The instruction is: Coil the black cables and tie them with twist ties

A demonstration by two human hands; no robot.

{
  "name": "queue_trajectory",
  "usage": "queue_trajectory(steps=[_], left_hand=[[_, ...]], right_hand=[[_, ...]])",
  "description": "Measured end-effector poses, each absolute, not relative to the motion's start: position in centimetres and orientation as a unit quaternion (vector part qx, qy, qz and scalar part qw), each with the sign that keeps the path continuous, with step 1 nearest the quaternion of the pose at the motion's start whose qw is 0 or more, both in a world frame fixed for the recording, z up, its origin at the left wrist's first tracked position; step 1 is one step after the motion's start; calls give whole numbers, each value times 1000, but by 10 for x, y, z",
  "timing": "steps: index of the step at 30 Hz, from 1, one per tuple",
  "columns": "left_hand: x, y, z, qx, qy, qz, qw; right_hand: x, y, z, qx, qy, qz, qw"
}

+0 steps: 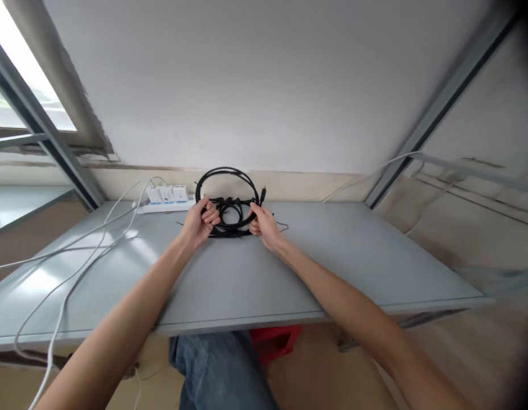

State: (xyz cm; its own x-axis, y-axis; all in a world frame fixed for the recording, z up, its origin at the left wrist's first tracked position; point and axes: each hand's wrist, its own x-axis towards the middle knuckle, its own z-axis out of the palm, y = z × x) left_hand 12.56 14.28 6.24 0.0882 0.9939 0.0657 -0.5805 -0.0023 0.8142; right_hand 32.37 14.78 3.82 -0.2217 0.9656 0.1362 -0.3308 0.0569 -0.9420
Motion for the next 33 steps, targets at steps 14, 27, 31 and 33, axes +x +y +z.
queue_trajectory(steps=[14, 27, 31, 33], left_hand=[[121, 118, 56, 770, 472, 429, -26], [128, 118, 36, 833, 443, 329, 40], [132, 116, 38, 824, 432, 363, 38], [130, 117, 38, 828, 428, 361, 36]], right_hand=[[340, 156, 36, -407, -382, 696, 451], [452, 149, 26, -498, -774, 192, 341], [470, 154, 5, -533, -800, 66, 267], [467, 156, -2, -547, -793, 59, 260]])
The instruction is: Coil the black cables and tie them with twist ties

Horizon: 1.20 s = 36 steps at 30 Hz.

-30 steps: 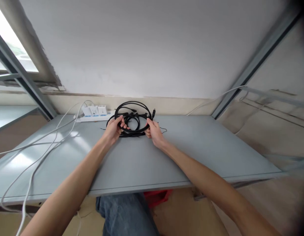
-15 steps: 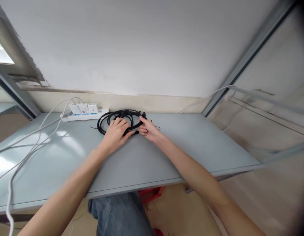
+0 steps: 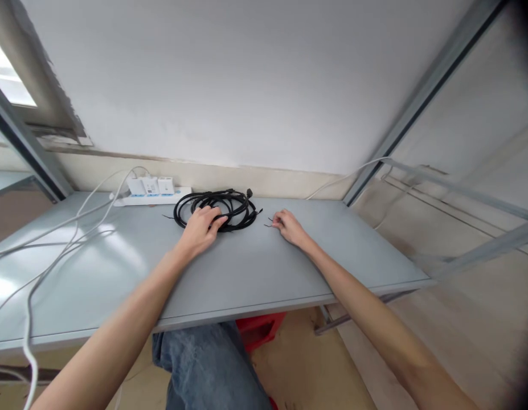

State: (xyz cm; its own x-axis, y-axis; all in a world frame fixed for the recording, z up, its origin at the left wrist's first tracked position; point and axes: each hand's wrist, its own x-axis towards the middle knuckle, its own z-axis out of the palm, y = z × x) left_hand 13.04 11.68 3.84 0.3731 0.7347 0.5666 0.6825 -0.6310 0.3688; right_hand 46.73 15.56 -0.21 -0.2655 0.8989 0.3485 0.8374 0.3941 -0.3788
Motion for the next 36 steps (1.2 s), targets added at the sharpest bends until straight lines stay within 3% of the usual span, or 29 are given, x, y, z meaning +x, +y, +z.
queue_trajectory(steps=[4, 7, 10, 14, 21, 26, 36], left_hand=[[126, 121, 34, 842, 419, 337, 44], [126, 124, 27, 857, 414, 303, 42], [127, 125, 20, 870, 414, 268, 29], [125, 124, 20, 870, 419, 259, 4], [128, 121, 27, 866, 429, 257, 2], [132, 121, 26, 866, 429, 258, 9], [132, 124, 25, 864, 432, 258, 11]], right_hand=[[459, 149, 6, -524, -773, 21, 357], [441, 138, 37, -455, -737, -49, 497], [405, 131, 69, -368, -743, -94, 552], [357, 136, 77, -325, -773, -60, 541], [350, 134, 46, -406, -703, 85, 578], [352, 126, 50, -378, -709, 94, 588], [341, 111, 47, -427, -685, 294, 512]])
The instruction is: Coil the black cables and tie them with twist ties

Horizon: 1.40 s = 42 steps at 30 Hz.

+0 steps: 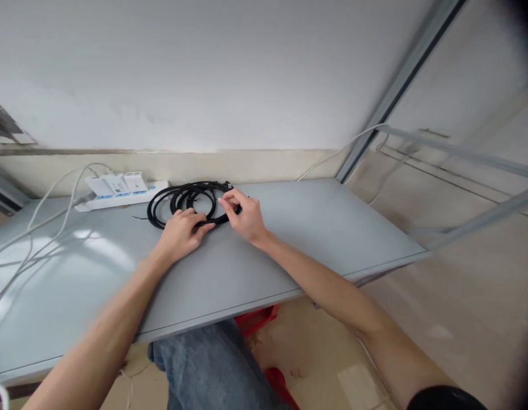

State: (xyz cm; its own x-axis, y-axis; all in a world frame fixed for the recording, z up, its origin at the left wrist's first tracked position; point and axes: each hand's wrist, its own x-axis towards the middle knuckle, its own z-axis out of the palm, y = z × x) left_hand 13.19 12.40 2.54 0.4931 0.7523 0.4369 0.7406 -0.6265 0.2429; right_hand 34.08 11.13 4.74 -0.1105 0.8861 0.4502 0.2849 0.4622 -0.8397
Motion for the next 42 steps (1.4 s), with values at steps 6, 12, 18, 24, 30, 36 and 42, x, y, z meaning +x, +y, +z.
queue_trajectory(steps=[6, 12, 18, 24, 30, 36, 42], left_hand=[[131, 122, 27, 852, 448, 271, -15], [126, 129, 19, 842, 461, 278, -34], [122, 131, 21, 827, 477, 294, -53], [123, 125, 22, 822, 484, 293, -60], [125, 116, 21, 838, 468, 267, -91], [125, 107, 23, 836, 466, 265, -118], [124, 101, 25, 835, 457, 285, -118]], right_hand=[[339, 126, 39, -455, -726, 237, 458], [346, 135, 42, -411, -821, 177, 355], [355, 129, 46, -381, -893, 62, 233], [329, 125, 24, -429, -868, -49, 246], [318, 121, 10, -457, -849, -106, 242], [316, 112, 13, -471, -841, -120, 238], [317, 107, 14, -468, -839, -141, 241]])
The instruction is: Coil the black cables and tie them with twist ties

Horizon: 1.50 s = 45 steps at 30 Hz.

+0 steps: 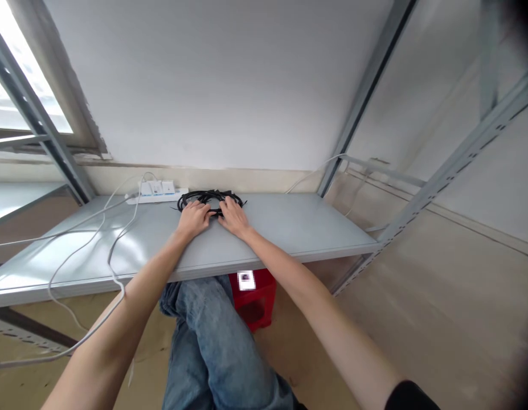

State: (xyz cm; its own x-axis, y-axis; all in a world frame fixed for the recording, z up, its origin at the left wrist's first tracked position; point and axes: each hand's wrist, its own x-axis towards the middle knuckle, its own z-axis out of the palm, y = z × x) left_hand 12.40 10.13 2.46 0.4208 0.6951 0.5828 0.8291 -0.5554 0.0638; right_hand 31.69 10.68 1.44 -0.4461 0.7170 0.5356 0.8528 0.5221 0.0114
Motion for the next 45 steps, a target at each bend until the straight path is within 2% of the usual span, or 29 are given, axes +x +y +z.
queue_trajectory(steps=[11, 23, 28, 35, 45], left_hand=[[122, 109, 14, -822, -443, -266, 238], [119, 97, 13, -811, -451, -301, 221], [115, 97, 11, -820, -439, -304, 208], [116, 93, 15, -808, -436, -302, 256], [111, 101, 9, -801, -464, -291, 243]], right_hand=[[323, 112, 7, -438, -844, -141, 278], [321, 104, 8, -431, -838, -148, 299], [321, 100, 10, -421, -844, -178, 281], [317, 94, 12, -444, -832, -188, 274], [317, 96, 10, -438, -840, -167, 274]])
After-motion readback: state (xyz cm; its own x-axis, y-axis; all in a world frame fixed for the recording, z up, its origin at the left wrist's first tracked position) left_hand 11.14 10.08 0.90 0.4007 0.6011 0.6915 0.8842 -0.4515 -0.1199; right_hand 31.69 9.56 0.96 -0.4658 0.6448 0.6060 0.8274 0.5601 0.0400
